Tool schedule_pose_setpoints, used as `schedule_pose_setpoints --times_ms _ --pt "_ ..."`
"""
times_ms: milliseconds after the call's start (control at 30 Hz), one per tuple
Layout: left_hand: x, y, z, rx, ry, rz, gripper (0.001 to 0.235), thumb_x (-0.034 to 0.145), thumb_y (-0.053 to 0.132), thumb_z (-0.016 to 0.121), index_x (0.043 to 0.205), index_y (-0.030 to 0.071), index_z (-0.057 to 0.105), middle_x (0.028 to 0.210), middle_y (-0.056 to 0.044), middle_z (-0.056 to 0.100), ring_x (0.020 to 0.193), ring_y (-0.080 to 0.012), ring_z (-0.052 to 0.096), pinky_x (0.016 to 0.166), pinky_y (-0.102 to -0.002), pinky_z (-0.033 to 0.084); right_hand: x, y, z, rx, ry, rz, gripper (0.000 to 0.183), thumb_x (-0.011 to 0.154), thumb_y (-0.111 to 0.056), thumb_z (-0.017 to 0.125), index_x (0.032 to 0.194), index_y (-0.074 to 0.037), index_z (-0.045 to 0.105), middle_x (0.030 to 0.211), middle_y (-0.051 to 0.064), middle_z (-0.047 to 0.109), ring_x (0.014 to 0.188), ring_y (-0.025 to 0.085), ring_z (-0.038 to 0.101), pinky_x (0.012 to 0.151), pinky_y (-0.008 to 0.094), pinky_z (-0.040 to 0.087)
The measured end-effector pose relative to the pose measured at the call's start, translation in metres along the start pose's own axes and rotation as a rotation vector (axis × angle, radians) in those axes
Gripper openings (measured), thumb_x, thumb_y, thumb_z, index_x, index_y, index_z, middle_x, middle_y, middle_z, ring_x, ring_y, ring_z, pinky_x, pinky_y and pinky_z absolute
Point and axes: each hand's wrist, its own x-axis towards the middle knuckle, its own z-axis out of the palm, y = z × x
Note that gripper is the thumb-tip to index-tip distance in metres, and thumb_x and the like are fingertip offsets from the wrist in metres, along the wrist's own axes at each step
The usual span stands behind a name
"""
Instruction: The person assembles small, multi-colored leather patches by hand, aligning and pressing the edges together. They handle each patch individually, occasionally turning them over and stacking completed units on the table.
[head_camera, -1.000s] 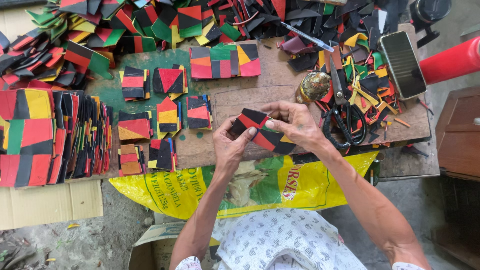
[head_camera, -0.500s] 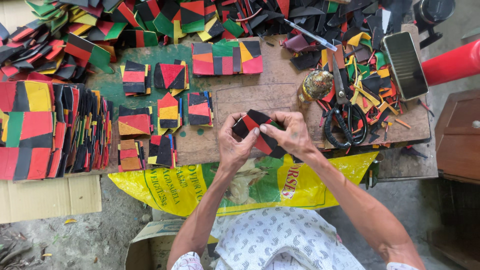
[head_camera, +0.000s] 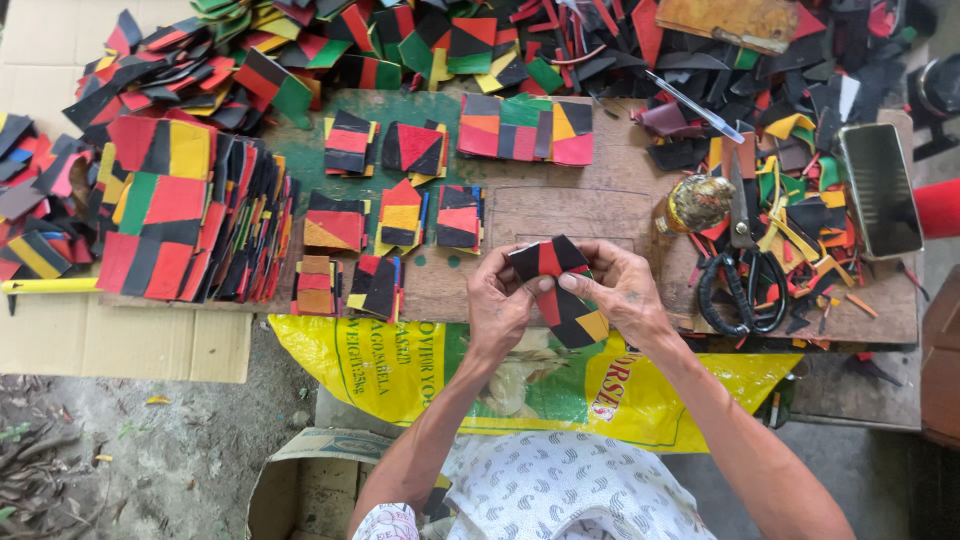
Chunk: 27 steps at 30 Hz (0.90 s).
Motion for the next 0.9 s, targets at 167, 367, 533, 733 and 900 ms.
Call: schedule_pose_setpoints --times_ms 167,367,533,733,900 --pt "-0.004 0.013 -0.009 0.059 0.055 -0.070 0.055 0.082 -0.002 0.081 0.130 0.000 0.056 0.109 -0.011 0.074 0.097 -0.0133 0.071 0.082 -0.027 0.060 -0.002 0.005 0.007 -0.151 0.007 -0.046 0.019 0.088 -0.010 0.080 0.102 0.002 0.078 0.085 -0.001 0.072 0.078 0.004 0.060 0.069 0.022 0.053" --pt "-0.012 0.010 -0.023 0.081 0.038 0.047 0.046 0.082 -0.002 0.083 0.123 -0.002 0.060 0.111 -0.009 0.074 0.103 -0.0132 0.071 0.090 -0.028 0.060 0.000 0.010 0.024 -0.212 -0.010 -0.128 0.012 0.088 -0.008 0.080 0.095 0.001 0.078 0.082 -0.003 0.070 0.076 0.003 0.057 0.066 0.021 0.049" --pt "-0.018 0.012 -0.035 0.079 0.048 0.175 0.033 0.089 -0.003 0.083 0.115 -0.003 0.062 0.107 -0.008 0.072 0.102 -0.0127 0.069 0.090 -0.027 0.058 -0.003 0.008 0.044 -0.365 0.003 -0.226 0.012 0.088 -0.011 0.080 0.094 -0.001 0.076 0.078 -0.002 0.070 0.073 0.002 0.058 0.065 0.021 0.050" --pt "-0.030 0.053 -0.044 0.117 0.057 -0.026 0.037 0.084 0.001 0.080 0.118 -0.001 0.065 0.098 -0.005 0.075 0.086 -0.0095 0.070 0.075 -0.026 0.061 0.008 0.001 0.049 -0.317 -0.121 -0.146 0.014 0.086 -0.012 0.079 0.096 -0.002 0.078 0.081 -0.003 0.072 0.075 0.002 0.060 0.067 0.021 0.052" --pt "-0.038 0.079 -0.060 0.361 0.007 -0.063 0.039 0.084 0.000 0.079 0.122 0.000 0.068 0.097 -0.004 0.075 0.083 -0.0084 0.067 0.071 -0.025 0.056 0.003 0.003 0.058 -0.362 -0.149 -0.109 0.016 0.087 -0.012 0.082 0.098 0.000 0.079 0.082 0.000 0.070 0.076 0.005 0.058 0.067 0.023 0.050"
